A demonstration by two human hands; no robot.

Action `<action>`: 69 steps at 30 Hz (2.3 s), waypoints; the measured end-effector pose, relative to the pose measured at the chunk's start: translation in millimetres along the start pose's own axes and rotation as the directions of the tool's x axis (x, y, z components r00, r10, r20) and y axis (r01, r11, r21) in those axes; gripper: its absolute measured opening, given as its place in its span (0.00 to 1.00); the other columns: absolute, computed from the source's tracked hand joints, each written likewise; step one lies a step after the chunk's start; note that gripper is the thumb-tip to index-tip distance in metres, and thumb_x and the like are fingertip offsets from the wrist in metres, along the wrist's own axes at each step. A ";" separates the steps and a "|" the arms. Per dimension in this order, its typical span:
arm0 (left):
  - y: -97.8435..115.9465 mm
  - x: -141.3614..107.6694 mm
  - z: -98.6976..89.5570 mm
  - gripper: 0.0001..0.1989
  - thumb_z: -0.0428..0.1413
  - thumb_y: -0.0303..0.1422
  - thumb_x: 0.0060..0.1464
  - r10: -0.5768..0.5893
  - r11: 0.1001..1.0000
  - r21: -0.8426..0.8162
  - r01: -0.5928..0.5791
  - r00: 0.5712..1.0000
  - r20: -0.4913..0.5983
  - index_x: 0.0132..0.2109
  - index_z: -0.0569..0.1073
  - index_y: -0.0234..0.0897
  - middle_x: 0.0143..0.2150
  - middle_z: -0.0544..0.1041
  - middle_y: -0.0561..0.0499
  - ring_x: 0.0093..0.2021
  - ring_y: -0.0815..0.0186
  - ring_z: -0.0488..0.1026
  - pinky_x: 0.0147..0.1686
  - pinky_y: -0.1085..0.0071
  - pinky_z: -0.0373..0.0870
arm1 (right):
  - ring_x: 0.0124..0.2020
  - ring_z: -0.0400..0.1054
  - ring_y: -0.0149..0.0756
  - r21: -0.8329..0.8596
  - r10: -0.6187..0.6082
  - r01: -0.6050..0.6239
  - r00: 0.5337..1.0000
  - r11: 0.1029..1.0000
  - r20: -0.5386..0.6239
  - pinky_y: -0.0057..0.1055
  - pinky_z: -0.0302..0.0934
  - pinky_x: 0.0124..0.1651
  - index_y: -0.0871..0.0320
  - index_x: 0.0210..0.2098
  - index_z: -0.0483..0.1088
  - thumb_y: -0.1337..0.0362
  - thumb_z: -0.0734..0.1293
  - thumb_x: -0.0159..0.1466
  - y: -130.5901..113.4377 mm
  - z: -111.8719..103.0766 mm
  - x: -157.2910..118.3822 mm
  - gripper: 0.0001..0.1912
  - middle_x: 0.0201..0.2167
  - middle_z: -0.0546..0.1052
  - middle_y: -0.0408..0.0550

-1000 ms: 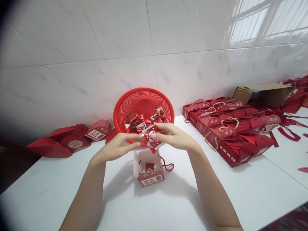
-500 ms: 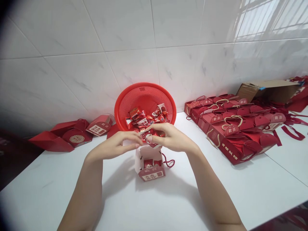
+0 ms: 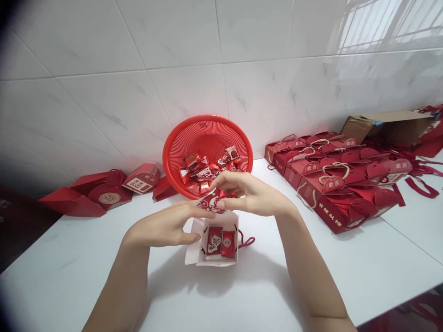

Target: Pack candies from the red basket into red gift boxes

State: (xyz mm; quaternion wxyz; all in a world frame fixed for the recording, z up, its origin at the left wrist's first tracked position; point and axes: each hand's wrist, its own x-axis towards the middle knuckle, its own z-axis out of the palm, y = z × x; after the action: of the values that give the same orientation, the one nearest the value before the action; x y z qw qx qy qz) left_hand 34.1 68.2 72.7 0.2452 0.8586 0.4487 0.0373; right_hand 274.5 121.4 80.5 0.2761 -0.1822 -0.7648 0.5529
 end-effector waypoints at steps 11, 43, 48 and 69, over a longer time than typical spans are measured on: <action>-2.3 -3.0 -3.4 0.25 0.58 0.29 0.51 0.014 1.000 -0.020 -0.014 1.000 -0.001 0.57 0.74 0.45 0.55 0.75 0.48 0.56 0.54 0.72 0.55 0.62 0.69 | 0.32 0.70 0.32 -0.309 0.058 -0.021 0.992 0.951 0.113 0.28 0.63 0.35 0.58 0.40 0.72 0.61 0.71 0.63 -8.4 5.9 -2.3 0.08 0.33 0.76 0.43; -52.5 39.6 -10.5 0.15 0.54 0.40 0.61 0.000 0.970 -0.234 -0.059 0.969 -0.245 0.46 0.81 0.38 0.48 0.82 0.46 0.48 0.59 0.77 0.48 0.66 0.72 | 0.46 0.74 0.42 -0.634 0.032 0.033 0.995 0.773 0.090 0.36 0.67 0.46 0.56 0.52 0.73 0.57 0.64 0.69 -17.4 -12.5 -25.4 0.15 0.48 0.80 0.52; -70.0 112.6 -5.8 0.14 0.54 0.32 0.59 -0.126 0.975 0.105 0.195 0.879 -0.460 0.48 0.81 0.37 0.49 0.80 0.44 0.51 0.57 0.75 0.55 0.64 0.68 | 0.47 0.74 0.43 -0.643 0.019 -0.009 1.000 0.765 0.009 0.37 0.67 0.48 0.56 0.52 0.73 0.54 0.63 0.69 -20.2 -21.4 -33.0 0.17 0.47 0.80 0.51; -21.1 43.6 -15.1 0.17 0.53 0.44 0.63 0.041 0.926 -0.286 -0.245 0.821 -0.570 0.39 0.81 0.36 0.38 0.79 0.47 0.40 0.62 0.74 0.43 0.67 0.70 | 0.46 0.75 0.43 -0.660 -0.005 -0.015 1.000 0.751 -0.029 0.37 0.67 0.48 0.56 0.52 0.73 0.54 0.64 0.69 -17.8 -27.5 -36.5 0.17 0.47 0.80 0.51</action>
State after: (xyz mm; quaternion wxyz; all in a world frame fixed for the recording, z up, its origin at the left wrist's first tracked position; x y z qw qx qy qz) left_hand 39.9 118.5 69.6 0.2483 0.7854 0.4197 0.3812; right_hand 320.7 114.8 95.8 0.2033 -0.2779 -0.9062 0.2455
